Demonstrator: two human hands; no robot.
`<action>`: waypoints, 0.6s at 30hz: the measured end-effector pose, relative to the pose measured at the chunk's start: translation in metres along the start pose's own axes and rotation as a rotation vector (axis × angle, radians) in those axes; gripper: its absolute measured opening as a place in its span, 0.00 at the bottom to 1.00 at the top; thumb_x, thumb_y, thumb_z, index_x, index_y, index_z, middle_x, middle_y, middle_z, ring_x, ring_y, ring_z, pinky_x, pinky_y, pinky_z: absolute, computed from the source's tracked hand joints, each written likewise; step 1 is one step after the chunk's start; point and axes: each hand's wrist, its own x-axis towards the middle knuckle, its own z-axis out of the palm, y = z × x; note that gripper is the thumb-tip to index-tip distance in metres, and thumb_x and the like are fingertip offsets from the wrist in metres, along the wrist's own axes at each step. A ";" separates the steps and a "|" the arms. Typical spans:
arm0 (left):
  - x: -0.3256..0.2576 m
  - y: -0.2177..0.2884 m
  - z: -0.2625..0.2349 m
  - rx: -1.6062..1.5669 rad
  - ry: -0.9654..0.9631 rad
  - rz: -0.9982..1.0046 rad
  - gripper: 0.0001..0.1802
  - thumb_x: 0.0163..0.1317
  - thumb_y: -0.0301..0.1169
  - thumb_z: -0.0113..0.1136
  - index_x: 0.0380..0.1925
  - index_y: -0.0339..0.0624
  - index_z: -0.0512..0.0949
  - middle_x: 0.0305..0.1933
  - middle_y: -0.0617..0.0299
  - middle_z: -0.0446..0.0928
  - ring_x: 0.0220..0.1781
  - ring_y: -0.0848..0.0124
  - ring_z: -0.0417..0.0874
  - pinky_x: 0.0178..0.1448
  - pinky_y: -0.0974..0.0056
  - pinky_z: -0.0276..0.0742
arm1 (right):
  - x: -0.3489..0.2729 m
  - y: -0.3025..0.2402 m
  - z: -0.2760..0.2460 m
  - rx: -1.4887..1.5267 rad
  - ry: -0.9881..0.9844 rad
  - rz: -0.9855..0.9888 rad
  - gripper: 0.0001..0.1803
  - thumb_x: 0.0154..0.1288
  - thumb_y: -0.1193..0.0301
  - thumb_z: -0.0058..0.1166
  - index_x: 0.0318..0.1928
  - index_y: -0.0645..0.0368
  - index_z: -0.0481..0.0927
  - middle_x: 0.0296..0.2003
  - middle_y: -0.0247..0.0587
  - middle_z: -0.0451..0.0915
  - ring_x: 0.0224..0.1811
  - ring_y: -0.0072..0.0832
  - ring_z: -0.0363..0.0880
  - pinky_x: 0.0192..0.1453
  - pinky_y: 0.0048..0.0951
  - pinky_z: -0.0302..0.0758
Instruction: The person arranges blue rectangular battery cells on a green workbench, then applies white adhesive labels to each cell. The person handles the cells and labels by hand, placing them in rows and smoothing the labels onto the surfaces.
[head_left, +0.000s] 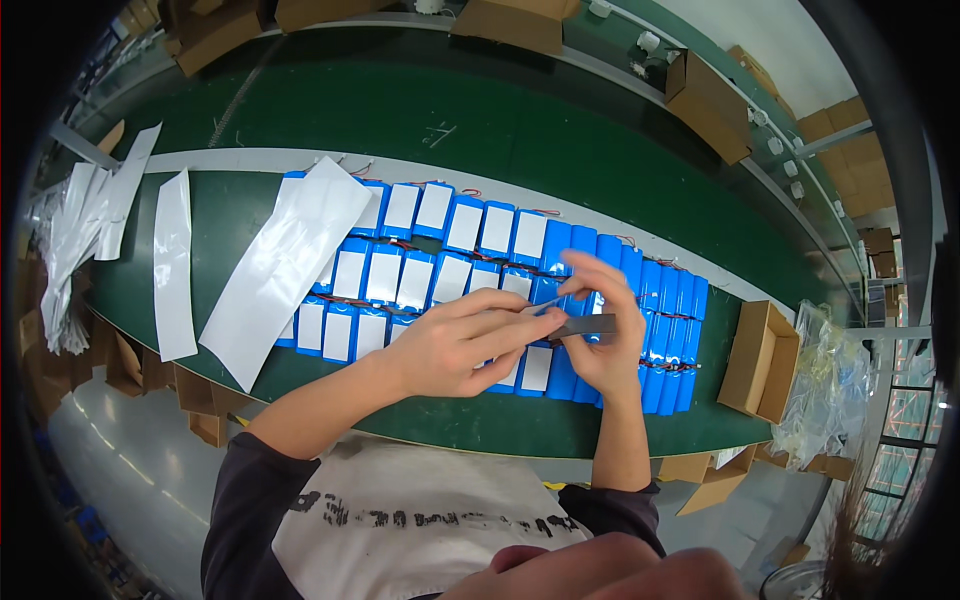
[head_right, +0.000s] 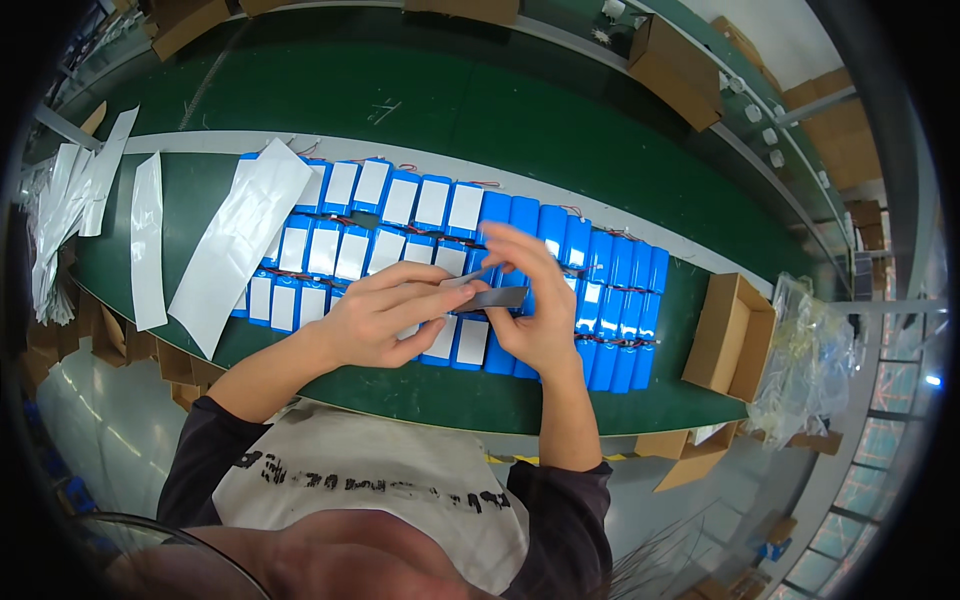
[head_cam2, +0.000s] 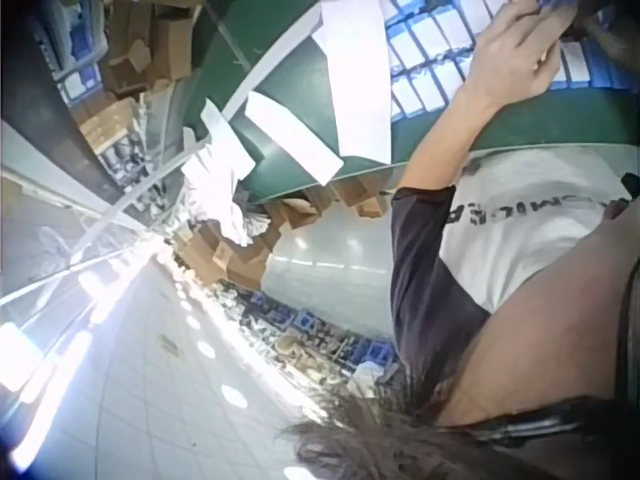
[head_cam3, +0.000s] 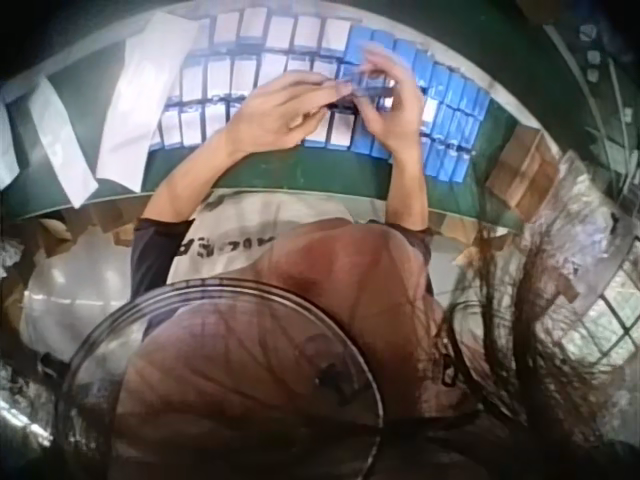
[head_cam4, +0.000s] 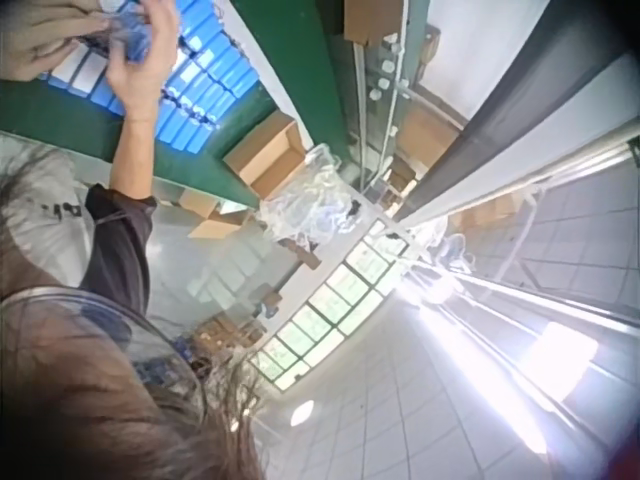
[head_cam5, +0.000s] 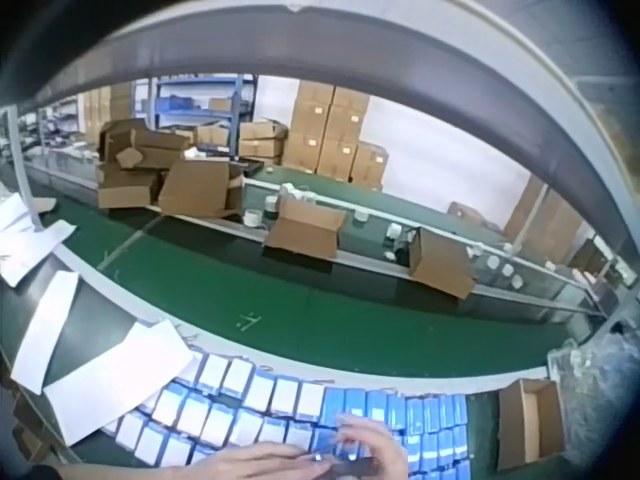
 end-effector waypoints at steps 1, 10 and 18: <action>0.003 0.000 0.001 0.030 0.046 0.050 0.30 0.52 0.16 0.68 0.60 0.39 0.83 0.55 0.54 0.86 0.56 0.58 0.87 0.56 0.57 0.87 | -0.002 0.002 -0.001 0.032 0.023 0.022 0.31 0.52 0.86 0.68 0.59 0.58 0.80 0.66 0.53 0.78 0.56 0.38 0.84 0.59 0.37 0.80; -0.001 -0.001 0.005 -0.028 0.078 0.006 0.29 0.57 0.18 0.67 0.61 0.40 0.81 0.60 0.56 0.84 0.61 0.51 0.85 0.63 0.52 0.85 | 0.003 0.001 0.008 -0.023 0.210 0.090 0.28 0.55 0.79 0.75 0.57 0.59 0.79 0.61 0.50 0.77 0.65 0.40 0.77 0.66 0.39 0.79; 0.006 0.008 0.003 -0.029 -0.062 0.065 0.29 0.51 0.15 0.65 0.57 0.43 0.85 0.69 0.54 0.80 0.76 0.35 0.70 0.68 0.49 0.82 | -0.006 0.015 -0.002 0.328 0.435 0.394 0.09 0.73 0.80 0.62 0.51 0.64 0.84 0.44 0.36 0.86 0.44 0.21 0.83 0.50 0.22 0.78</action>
